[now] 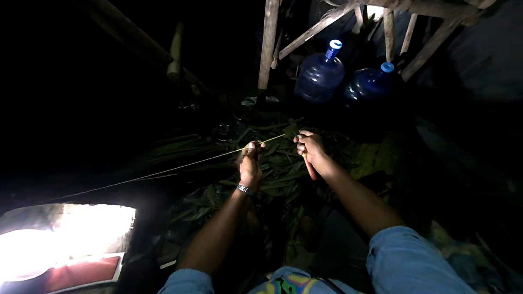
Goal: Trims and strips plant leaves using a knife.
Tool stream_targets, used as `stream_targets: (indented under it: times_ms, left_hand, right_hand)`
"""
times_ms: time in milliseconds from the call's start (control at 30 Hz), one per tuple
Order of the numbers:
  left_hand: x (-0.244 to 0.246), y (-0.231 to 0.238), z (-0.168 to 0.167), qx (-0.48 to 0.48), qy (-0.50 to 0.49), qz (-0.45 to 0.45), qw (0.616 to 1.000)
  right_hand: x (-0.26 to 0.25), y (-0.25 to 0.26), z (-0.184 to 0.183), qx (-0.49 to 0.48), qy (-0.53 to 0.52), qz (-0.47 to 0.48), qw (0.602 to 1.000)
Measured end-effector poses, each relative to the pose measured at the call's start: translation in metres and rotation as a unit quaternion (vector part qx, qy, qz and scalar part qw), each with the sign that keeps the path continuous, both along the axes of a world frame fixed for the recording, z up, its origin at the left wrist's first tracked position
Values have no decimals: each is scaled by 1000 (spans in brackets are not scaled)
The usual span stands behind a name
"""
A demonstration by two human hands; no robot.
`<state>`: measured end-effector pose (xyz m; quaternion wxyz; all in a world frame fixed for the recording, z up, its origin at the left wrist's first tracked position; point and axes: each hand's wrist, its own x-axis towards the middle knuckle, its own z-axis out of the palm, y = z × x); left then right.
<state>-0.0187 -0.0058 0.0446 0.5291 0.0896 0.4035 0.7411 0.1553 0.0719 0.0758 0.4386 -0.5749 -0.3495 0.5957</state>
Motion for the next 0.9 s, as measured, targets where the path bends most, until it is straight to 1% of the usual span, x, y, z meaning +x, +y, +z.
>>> stream_targets:
  times_ms: [67,133,200,267,333,400,467,500,567,633,700,800,900]
  left_hand:
    - [-12,2,-6,-5,7,13,1000]
    - [-34,6,-11,-15,18,32,999]
    - [-47,8,-8,-33,31,44,998]
    - [-46,9,-8,-47,36,41,997]
    - [-37,9,-12,-48,50,27,997]
    - [-25,10,-12,-31,62,20,997]
    - [-15,10,-11,-14,76,20,997]
    - [-11,9,-12,-5,85,17,996]
    - [-5,7,-13,-4,101,5,995]
    - [1,6,-13,-5,111,-11,994]
    - [2,5,-15,22,114,-22,993]
    - [-1,4,-17,64,119,-27,990]
    - [-3,1,-12,44,127,-24,991]
  right_hand:
    - [20,13,-6,-3,-28,-42,999]
    - [49,24,-10,-22,-65,-36,997]
    - [65,25,-12,-59,-115,39,991]
    - [63,18,-11,-57,-167,114,978]
    - [56,12,-11,1,-229,137,964]
    - [56,18,-12,72,-281,114,950]
    - [55,23,-11,149,-307,86,936]
    - [55,24,-10,186,-314,90,927]
    - [51,20,-7,237,-346,141,897]
    - [45,14,-3,252,-417,205,849]
    - [41,10,-2,242,-464,258,812]
    - [41,6,0,248,-469,297,794]
    - [39,0,-2,274,-441,321,792]
